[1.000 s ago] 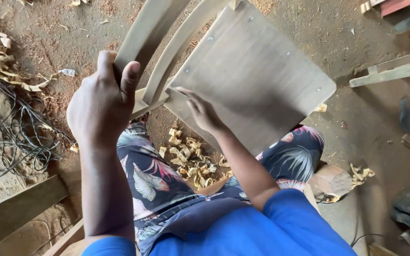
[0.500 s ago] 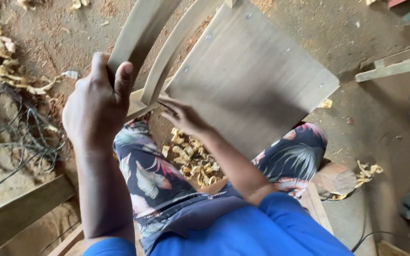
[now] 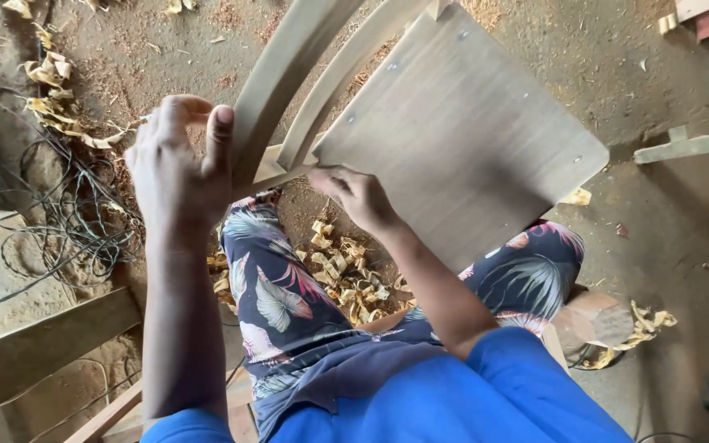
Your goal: Sanding the wooden backrest of a chair by hand using sandpaper to smooth the surface.
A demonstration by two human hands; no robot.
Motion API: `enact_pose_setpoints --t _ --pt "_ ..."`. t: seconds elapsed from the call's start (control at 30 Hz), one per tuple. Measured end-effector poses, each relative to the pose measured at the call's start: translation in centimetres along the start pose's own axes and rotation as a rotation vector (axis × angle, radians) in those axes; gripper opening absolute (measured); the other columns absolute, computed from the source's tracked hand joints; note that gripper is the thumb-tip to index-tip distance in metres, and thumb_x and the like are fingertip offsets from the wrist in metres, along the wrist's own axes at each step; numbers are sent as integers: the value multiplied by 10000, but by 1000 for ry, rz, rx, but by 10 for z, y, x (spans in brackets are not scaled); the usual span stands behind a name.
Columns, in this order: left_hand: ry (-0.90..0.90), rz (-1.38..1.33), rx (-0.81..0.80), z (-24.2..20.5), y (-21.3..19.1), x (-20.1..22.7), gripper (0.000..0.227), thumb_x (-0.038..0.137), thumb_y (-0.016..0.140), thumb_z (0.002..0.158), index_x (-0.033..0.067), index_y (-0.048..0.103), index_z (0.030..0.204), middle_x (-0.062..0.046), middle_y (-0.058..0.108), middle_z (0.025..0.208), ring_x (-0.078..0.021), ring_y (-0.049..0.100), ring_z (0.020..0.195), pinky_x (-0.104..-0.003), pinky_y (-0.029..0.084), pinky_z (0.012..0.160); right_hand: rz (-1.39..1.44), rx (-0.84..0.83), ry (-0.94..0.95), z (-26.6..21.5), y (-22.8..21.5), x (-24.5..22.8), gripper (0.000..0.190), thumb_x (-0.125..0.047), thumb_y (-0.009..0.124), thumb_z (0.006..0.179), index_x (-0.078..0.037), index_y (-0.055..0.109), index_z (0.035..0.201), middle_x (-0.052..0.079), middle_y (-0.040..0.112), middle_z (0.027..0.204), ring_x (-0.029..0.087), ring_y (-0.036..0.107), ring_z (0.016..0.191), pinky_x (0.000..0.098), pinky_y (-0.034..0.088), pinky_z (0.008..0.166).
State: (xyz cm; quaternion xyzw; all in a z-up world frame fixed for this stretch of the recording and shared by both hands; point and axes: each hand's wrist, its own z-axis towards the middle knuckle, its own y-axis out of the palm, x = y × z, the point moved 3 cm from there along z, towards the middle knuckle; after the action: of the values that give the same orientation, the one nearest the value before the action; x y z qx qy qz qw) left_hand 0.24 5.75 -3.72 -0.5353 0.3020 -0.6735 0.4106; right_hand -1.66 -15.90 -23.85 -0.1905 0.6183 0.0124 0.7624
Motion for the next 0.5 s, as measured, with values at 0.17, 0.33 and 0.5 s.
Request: enact_pose_setpoints --t 0.17,0.33,0.5 --pt "-35 -165 -6 3 3 3 581 641 387 1141 106 613 1133 -198 725 965 -485 675 983 -602 470 840 -45 437 -98 -17 1 -28 250 -196 473 1093 -122 658 1244 92 740 1213 252 653 1213 479 206 1223" --pt "-42 -93 38 13 9 4 504 479 451 1118 27 657 1032 -144 769 909 -208 693 586 -318 517 383 -255 334 -309 32 44 -54 364 -298 324 1129 -104 584 1295 84 705 1264 167 650 821 535 120 1289" --pt "-175 -53 -21 10 4 5 413 481 547 1086 93 665 1006 -93 772 921 -181 690 575 -307 517 379 -174 187 -197 29 46 -82 446 -379 355 1084 -81 636 1258 75 795 1013 193 768 995 520 -54 1275"
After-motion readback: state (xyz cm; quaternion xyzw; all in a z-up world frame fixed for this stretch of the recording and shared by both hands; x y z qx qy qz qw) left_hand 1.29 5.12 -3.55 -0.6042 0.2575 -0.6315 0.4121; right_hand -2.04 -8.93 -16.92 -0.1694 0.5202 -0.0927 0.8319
